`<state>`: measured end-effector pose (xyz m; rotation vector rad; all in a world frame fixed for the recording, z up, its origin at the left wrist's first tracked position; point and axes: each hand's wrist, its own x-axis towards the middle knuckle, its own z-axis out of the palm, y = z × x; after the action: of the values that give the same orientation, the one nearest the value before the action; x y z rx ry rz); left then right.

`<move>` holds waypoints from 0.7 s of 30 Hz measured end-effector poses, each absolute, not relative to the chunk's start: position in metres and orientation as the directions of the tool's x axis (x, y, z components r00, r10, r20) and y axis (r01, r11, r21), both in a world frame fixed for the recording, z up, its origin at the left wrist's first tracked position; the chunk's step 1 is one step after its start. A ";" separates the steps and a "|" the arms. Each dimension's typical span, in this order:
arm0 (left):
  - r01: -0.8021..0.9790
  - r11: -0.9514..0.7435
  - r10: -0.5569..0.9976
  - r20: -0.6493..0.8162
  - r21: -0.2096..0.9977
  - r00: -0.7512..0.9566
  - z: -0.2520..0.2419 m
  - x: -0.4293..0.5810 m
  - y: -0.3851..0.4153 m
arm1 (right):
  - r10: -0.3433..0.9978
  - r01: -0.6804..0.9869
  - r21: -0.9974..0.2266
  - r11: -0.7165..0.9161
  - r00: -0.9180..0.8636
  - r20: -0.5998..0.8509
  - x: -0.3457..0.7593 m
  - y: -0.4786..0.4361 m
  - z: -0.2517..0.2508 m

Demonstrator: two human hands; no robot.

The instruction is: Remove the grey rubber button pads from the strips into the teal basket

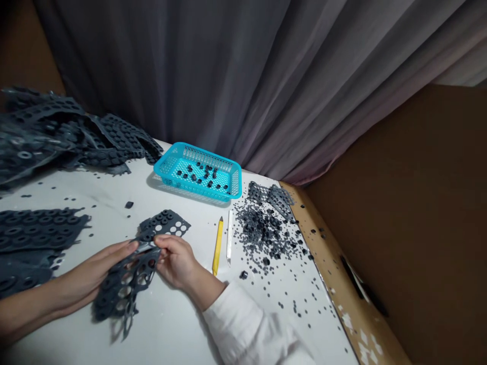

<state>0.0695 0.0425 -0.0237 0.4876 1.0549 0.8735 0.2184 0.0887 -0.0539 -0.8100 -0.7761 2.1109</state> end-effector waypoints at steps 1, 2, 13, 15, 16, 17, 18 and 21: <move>-0.379 0.583 0.811 -0.546 0.719 0.210 -0.024 0.069 0.042 | 0.787 -0.410 -0.729 -0.547 -0.549 -0.281 0.219 0.089 -0.054; -0.375 0.583 0.810 -0.552 0.721 0.197 -0.023 0.068 0.043 | 0.784 -0.417 -0.731 -0.540 -0.565 -0.257 0.219 0.090 -0.054; -0.345 0.547 0.824 -0.563 0.763 0.061 -0.030 0.065 0.039 | 0.765 -0.524 -0.763 -0.380 -0.642 0.059 0.233 0.100 -0.039; -0.313 0.561 0.811 -0.585 0.767 0.020 -0.029 0.066 0.035 | 0.761 -0.499 -0.787 -0.365 -0.646 0.057 0.236 0.102 -0.038; -0.303 0.567 0.806 -0.592 0.766 0.009 -0.029 0.065 0.035 | 0.753 -0.480 -0.797 -0.366 -0.656 0.049 0.237 0.103 -0.038; -0.302 0.573 0.800 -0.600 0.762 0.004 -0.028 0.065 0.034 | 0.743 -0.461 -0.807 -0.370 -0.668 0.041 0.237 0.103 -0.038; -0.309 0.583 0.792 -0.610 0.751 0.013 -0.028 0.064 0.035 | 0.734 -0.443 -0.814 -0.375 -0.678 0.031 0.238 0.103 -0.037; -0.338 0.595 0.786 -0.616 0.730 0.054 -0.030 0.061 0.036 | 0.711 -0.387 -0.832 -0.397 -0.703 -0.013 0.238 0.103 -0.036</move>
<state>0.0608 0.0356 -0.0298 0.4479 1.2432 0.8984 0.2383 0.1025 -0.0363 -0.4882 -1.1294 2.1234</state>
